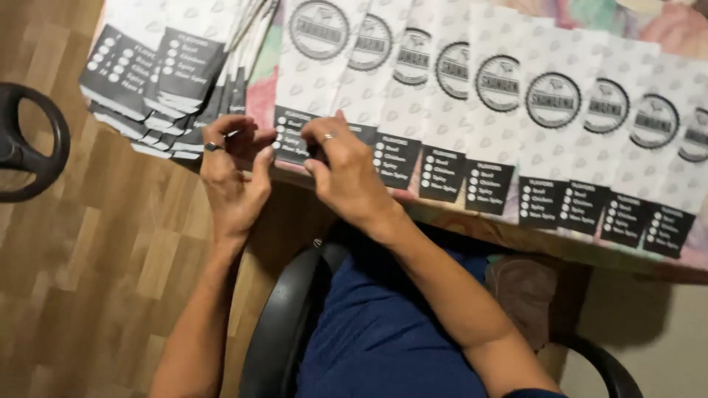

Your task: Assembling paper bags by laying them out in a row, applying glue to the bottom edges, and folding them.

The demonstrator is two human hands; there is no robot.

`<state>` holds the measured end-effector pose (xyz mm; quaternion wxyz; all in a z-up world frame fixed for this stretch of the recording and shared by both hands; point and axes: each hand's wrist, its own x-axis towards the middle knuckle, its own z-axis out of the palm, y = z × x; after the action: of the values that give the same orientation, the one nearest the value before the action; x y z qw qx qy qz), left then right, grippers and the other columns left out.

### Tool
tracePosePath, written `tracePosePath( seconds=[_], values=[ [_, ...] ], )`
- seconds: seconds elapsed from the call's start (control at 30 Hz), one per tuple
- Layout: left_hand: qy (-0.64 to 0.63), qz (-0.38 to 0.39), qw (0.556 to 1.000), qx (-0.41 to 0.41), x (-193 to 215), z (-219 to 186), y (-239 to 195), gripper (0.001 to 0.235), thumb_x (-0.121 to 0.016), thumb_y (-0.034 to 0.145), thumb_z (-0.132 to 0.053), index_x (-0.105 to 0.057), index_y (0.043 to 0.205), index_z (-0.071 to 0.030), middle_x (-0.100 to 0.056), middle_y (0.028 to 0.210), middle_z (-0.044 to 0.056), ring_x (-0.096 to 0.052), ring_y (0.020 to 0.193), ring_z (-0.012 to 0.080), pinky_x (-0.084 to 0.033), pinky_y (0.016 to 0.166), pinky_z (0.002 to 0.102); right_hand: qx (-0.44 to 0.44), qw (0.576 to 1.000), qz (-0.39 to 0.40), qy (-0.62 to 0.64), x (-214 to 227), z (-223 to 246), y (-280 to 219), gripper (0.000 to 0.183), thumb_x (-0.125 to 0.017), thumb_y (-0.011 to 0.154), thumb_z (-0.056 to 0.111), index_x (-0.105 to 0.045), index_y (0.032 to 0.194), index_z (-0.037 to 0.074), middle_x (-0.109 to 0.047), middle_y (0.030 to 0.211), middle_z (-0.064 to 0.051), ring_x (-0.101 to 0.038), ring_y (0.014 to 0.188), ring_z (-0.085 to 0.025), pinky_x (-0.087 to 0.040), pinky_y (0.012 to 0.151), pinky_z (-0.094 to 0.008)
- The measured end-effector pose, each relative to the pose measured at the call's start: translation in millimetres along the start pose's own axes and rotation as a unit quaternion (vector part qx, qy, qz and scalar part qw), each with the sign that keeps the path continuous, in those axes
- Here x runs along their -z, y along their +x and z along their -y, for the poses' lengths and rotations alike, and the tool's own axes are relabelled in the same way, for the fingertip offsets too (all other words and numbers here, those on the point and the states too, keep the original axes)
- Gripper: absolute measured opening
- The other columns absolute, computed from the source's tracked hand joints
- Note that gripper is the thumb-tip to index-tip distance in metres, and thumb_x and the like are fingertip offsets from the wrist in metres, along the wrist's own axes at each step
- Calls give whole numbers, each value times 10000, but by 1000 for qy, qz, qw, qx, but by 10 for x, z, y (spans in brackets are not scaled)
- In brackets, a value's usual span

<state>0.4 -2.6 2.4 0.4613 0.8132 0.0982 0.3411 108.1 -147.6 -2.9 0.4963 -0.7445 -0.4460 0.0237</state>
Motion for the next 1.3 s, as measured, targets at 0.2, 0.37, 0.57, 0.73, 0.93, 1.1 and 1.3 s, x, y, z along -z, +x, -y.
tracePosePath(
  seconds=[0.2, 0.37, 0.57, 0.73, 0.93, 1.1, 1.3],
  values=[
    [228, -6, 955, -189, -148, 183, -90, 217, -495, 1045, 57, -581, 1238, 103, -582, 1153, 206, -628, 1069, 418, -534, 916, 459, 91, 995, -30, -22, -22, 33, -138, 486, -672, 869, -111, -566, 1329, 4, -598, 1255, -190, -618, 1250, -409, -288, 1256, -544],
    [332, -17, 912, -241, -294, 129, -120, 240, -506, 1077, 6, -624, 1273, 80, -623, 1226, 236, -629, 1157, 414, -480, 999, 468, 151, 984, -94, -24, 433, 156, -569, 362, -635, 962, -59, -622, 1320, -9, -623, 1324, -197, -663, 1237, -364, -344, 1252, -486],
    [328, -14, 911, -248, -513, -245, -30, 156, -569, 1090, 43, -638, 1226, 74, -625, 1275, 284, -601, 1152, 459, -460, 1000, 549, 15, 992, -112, -55, 1631, 206, -1610, 312, -784, 866, -2, -756, 1173, 39, -729, 1234, -162, -722, 1141, -354, -478, 1135, -519],
    [378, 11, 865, -329, -866, -743, -212, 734, -835, 1012, -558, -543, 1194, 91, -529, 1275, 314, -609, 1117, 498, -529, 926, 641, -183, 935, -203, -226, 2217, 167, -2616, 218, -751, 936, 13, -715, 1139, -58, -705, 1131, -199, -692, 1050, -297, -567, 980, -381],
    [22, 361, 918, -159, -2345, -1440, -1264, 247, -693, 953, -237, -580, 1066, -49, -587, 912, 168, -571, 752, 374, -447, 671, 482, -332, 900, -216, -184, 2156, 2, -3281, 370, -737, 937, 76, -702, 1305, 80, -617, 994, -63, -587, 874, -147, -508, 845, -263],
    [81, 486, 862, -116, -3078, -783, -2018, 668, -806, 823, -383, -591, 1428, -198, -596, 1040, 98, -655, 826, 350, -521, 611, 476, -475, 845, -131, -206, 2068, -408, -3660, 606, -826, 824, 356, -664, 1405, 296, -498, 801, -28, -573, 710, -158, -488, 782, -301],
    [-133, 474, 869, -54, -3156, -657, -1934, 312, -756, 925, -165, -733, 1208, -34, -664, 929, 108, -722, 779, 331, -549, 672, 388, -477, 856, -179, -93, 2174, -418, -3687, 414, -809, 850, 202, -759, 1257, 154, -613, 869, 38, -484, 660, -39, -430, 581, -211]
  ],
)
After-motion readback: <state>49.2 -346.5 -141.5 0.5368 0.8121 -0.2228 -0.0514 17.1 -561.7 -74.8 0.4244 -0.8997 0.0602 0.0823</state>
